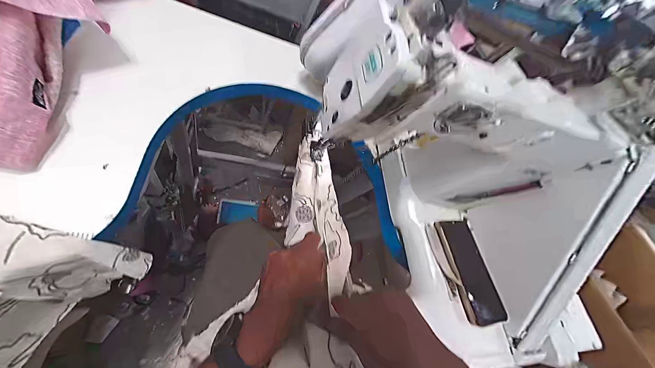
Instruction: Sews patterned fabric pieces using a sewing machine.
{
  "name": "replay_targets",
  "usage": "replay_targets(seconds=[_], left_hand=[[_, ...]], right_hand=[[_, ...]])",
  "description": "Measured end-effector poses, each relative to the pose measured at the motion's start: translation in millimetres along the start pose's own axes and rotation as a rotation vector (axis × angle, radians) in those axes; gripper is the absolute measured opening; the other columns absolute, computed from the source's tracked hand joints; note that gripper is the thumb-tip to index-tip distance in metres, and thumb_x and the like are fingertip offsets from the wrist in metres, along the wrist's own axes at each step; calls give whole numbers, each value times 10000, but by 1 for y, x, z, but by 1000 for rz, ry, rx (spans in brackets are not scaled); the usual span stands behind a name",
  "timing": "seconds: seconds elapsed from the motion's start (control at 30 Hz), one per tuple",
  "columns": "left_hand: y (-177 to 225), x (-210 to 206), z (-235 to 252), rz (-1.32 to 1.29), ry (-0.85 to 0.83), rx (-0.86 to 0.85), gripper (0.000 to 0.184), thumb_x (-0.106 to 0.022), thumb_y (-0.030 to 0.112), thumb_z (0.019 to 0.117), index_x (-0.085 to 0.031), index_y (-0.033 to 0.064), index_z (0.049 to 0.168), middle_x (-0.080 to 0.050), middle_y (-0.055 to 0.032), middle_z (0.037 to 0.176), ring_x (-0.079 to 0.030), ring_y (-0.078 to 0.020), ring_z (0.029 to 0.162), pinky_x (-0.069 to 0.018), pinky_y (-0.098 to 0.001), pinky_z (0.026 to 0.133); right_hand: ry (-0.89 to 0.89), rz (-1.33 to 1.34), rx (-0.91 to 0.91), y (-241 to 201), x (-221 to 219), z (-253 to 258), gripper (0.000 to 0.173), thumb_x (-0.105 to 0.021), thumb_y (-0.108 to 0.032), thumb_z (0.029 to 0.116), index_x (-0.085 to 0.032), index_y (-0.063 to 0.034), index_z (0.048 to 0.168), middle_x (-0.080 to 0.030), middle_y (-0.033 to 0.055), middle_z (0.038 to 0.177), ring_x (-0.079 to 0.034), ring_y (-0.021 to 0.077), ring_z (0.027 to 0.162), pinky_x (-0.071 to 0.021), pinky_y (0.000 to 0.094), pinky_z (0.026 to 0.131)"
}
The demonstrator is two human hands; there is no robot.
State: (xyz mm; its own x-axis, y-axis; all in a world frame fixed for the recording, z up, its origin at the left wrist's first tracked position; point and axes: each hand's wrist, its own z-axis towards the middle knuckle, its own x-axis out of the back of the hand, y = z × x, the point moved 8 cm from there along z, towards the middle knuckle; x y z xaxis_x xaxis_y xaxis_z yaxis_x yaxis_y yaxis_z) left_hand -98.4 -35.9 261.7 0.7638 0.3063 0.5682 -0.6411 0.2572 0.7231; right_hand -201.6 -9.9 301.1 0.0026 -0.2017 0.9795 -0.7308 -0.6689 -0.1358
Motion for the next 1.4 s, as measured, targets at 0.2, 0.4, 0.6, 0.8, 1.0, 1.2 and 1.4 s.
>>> replay_targets(seconds=[0.2,0.4,0.6,0.8,1.0,1.2,1.4], left_hand=[[-5,0,-28,-67,-126,61,232,-594,249,934,-647,41,846,-517,-54,494,-572,-235,413,-458,-393,405],[-6,1,-12,-147,93,-121,222,-541,174,971,-643,57,812,-614,-55,673,-630,-179,591,-506,-291,509],[-7,-6,-7,-61,-45,-10,187,-580,200,958,-625,38,877,-500,-42,492,-557,-210,400,-448,-343,390],[-8,-6,-10,-79,-56,45,192,-587,217,957,-635,32,930,-508,-48,499,-567,-228,407,-469,-359,402],[-8,-5,4,-179,-184,102,199,-634,185,955,-648,-11,978,-566,-107,551,-629,-300,492,-517,-439,484],[-13,2,-7,-289,-99,-38,226,-649,191,918,-617,36,756,-525,-65,550,-555,-208,479,-440,-359,463],[-17,3,11,-251,14,-301,246,-528,178,1014,-616,57,818,-544,-42,607,-569,-181,529,-454,-314,480]], right_hand=[[-264,-97,-114,16,29,19,323,-626,-271,954,-669,-14,763,-595,148,571,-660,360,572,-473,501,515],[-374,-55,-74,25,19,31,298,-649,-263,942,-680,-4,798,-616,160,599,-670,384,613,-488,541,562],[-435,-29,32,30,15,38,337,-627,-279,955,-649,-7,757,-569,151,570,-639,374,581,-459,526,540],[-385,-12,69,38,14,42,353,-615,-286,955,-633,-14,731,-556,134,559,-626,349,559,-454,508,530],[-423,76,64,40,2,40,389,-617,-296,968,-641,13,734,-584,168,593,-636,380,601,-463,554,572],[-345,115,135,35,14,29,304,-653,-271,944,-689,-31,760,-610,137,599,-654,348,594,-468,547,545],[-92,93,195,30,22,34,274,-586,-323,943,-688,-124,785,-554,36,533,-593,231,474,-422,425,419]])
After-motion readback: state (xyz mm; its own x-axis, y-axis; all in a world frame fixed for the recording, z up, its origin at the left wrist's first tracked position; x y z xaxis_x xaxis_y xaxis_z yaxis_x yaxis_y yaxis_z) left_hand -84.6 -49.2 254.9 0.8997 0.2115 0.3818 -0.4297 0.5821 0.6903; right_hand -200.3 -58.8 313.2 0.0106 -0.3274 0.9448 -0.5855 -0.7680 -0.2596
